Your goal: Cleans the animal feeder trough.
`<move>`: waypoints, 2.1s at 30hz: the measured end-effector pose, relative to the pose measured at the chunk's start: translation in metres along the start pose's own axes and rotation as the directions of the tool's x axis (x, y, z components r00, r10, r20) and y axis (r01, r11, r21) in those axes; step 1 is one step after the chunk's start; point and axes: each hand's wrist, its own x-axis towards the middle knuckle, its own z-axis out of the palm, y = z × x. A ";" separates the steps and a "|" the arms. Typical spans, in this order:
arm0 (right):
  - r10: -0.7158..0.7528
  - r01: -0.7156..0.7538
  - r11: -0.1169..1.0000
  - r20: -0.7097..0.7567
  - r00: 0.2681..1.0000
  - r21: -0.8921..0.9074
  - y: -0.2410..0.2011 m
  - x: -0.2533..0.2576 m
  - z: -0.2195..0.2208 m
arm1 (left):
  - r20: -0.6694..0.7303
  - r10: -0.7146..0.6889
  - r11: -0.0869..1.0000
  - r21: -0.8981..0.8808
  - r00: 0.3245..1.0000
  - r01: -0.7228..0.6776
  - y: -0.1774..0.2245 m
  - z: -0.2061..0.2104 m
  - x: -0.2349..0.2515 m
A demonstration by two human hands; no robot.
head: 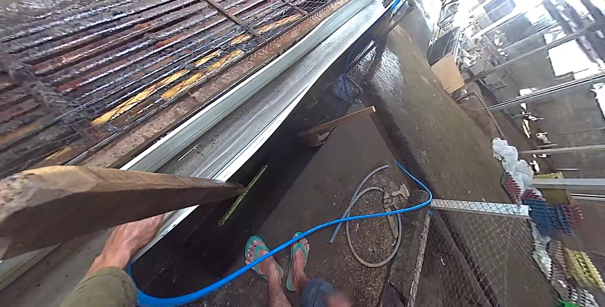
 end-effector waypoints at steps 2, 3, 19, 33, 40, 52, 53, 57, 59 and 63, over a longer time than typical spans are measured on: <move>0.003 -0.003 1.000 -0.007 1.000 -0.005 0.001 0.000 0.000 | 0.016 -0.015 1.000 -0.006 1.000 0.015 0.003 -0.002 0.000; 0.007 -0.007 1.000 -0.015 1.000 -0.006 0.002 0.000 0.001 | 0.028 -0.025 1.000 -0.005 0.999 0.025 0.005 -0.003 0.000; -0.729 0.817 0.203 -0.474 0.494 0.540 -0.154 -0.160 -0.105 | 0.217 -0.507 0.679 -0.494 0.834 0.542 0.215 -0.008 -0.160; -0.725 0.738 0.377 -0.318 0.611 0.560 -0.098 -0.172 -0.251 | -0.389 -0.617 0.566 -0.823 0.684 0.042 0.250 0.016 -0.094; -0.881 0.850 0.471 -0.079 0.467 -0.236 -0.102 -0.281 -0.297 | -0.730 -0.435 0.684 -0.649 0.527 -0.334 0.276 -0.066 -0.037; -0.959 0.765 0.272 -0.230 0.165 -0.584 -0.068 -0.392 -0.322 | -0.883 -0.086 0.661 -0.397 0.461 -0.637 0.389 -0.056 -0.081; -0.954 0.753 0.296 -0.213 0.209 -0.587 -0.069 -0.384 -0.322 | -0.875 -0.083 0.651 -0.409 0.476 -0.639 0.384 -0.047 -0.079; -0.922 0.746 0.384 -0.174 0.347 -0.544 -0.084 -0.327 -0.313 | -0.768 -0.180 0.662 -0.556 0.614 -0.502 0.339 0.010 -0.060; -0.905 0.756 0.416 -0.154 0.396 -0.505 -0.098 -0.287 -0.309 | -0.714 -0.212 0.629 -0.622 0.667 -0.466 0.308 0.049 -0.046; -0.887 0.759 0.447 -0.128 0.443 -0.474 -0.135 -0.200 -0.297 | -0.662 -0.239 0.575 -0.686 0.710 -0.446 0.246 0.118 -0.015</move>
